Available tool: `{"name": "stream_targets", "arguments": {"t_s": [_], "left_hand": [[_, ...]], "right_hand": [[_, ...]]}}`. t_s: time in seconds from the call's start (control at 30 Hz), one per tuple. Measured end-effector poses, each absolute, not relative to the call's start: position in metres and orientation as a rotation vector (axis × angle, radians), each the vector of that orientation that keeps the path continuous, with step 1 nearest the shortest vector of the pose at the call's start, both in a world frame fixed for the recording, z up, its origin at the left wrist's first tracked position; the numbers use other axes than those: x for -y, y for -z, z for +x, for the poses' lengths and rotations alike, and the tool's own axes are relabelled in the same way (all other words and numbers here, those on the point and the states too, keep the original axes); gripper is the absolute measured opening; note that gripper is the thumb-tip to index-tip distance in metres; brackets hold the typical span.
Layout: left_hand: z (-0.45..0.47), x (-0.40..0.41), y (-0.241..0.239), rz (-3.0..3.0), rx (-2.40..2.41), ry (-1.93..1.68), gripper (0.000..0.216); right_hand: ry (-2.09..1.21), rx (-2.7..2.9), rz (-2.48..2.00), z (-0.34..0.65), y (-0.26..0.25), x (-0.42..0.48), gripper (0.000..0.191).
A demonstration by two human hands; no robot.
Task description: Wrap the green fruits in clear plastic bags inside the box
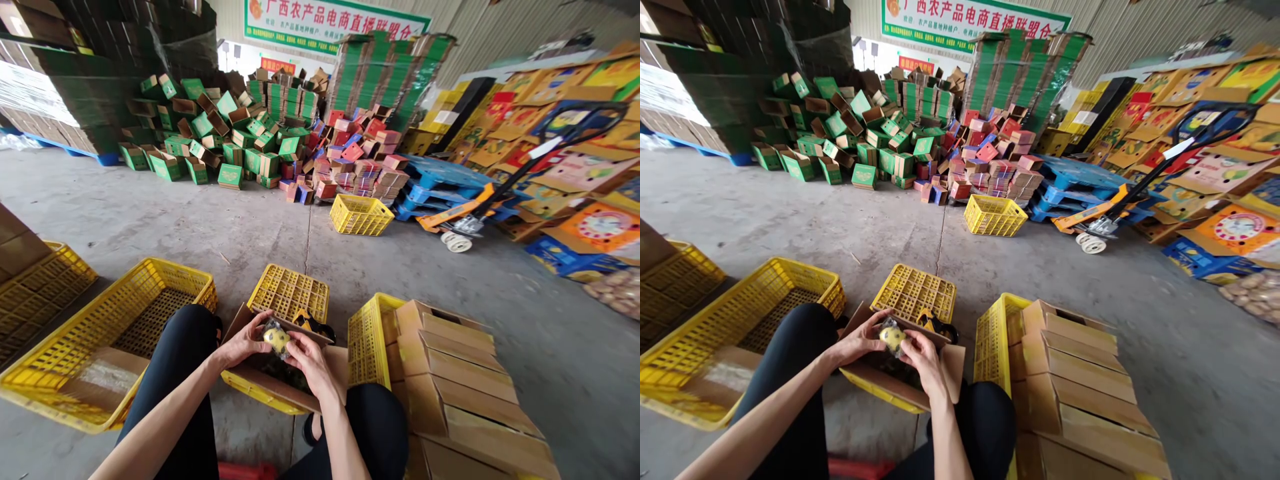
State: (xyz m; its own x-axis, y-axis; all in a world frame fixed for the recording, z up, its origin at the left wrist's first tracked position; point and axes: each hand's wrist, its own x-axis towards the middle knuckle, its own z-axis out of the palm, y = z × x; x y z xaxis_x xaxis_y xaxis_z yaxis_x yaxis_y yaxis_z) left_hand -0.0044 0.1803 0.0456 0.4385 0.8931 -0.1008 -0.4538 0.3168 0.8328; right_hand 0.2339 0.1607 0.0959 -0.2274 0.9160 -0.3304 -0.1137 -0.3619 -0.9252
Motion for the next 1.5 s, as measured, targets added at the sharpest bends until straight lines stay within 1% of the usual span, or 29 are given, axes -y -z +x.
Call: {"name": "stream_targets", "arguments": {"t_s": [0.1,0.3,0.47,0.57,0.73,0.87,1.17,1.4,1.5], "left_hand": [[-0.004,-0.181,-0.044,0.811,-0.593,-0.974,0.1],[-0.003,-0.184,-0.044,0.759,-0.649,-0.996,0.067],[-0.004,-0.181,-0.049,0.742,-0.664,-0.918,0.055],[-0.004,-0.181,-0.051,0.725,-0.63,-0.94,0.053],[-0.003,-0.182,-0.052,0.713,-0.577,-0.965,0.053],[-0.003,-0.182,-0.054,0.759,-0.597,-0.978,0.055],[-0.002,-0.181,-0.056,0.948,-0.697,-0.947,0.055],[-0.003,-0.178,-0.06,1.015,-0.689,-0.927,0.047],[-0.003,-0.176,-0.064,1.036,-0.702,-0.895,0.044]], "right_hand": [[-1.713,1.064,-1.216,0.234,-0.096,-0.161,0.052],[-1.563,1.196,-1.186,0.233,-0.099,-0.163,0.048],[-1.47,1.265,-1.18,0.23,-0.095,-0.164,0.046],[-1.464,1.273,-1.167,0.228,-0.091,-0.164,0.048],[-1.516,1.227,-1.095,0.226,-0.09,-0.164,0.06],[-1.534,1.235,-1.071,0.226,-0.09,-0.165,0.064],[-1.536,1.302,-1.113,0.226,-0.099,-0.164,0.059],[-1.519,1.3,-1.161,0.223,-0.098,-0.163,0.055],[-1.487,1.309,-1.185,0.223,-0.097,-0.164,0.049]]}}
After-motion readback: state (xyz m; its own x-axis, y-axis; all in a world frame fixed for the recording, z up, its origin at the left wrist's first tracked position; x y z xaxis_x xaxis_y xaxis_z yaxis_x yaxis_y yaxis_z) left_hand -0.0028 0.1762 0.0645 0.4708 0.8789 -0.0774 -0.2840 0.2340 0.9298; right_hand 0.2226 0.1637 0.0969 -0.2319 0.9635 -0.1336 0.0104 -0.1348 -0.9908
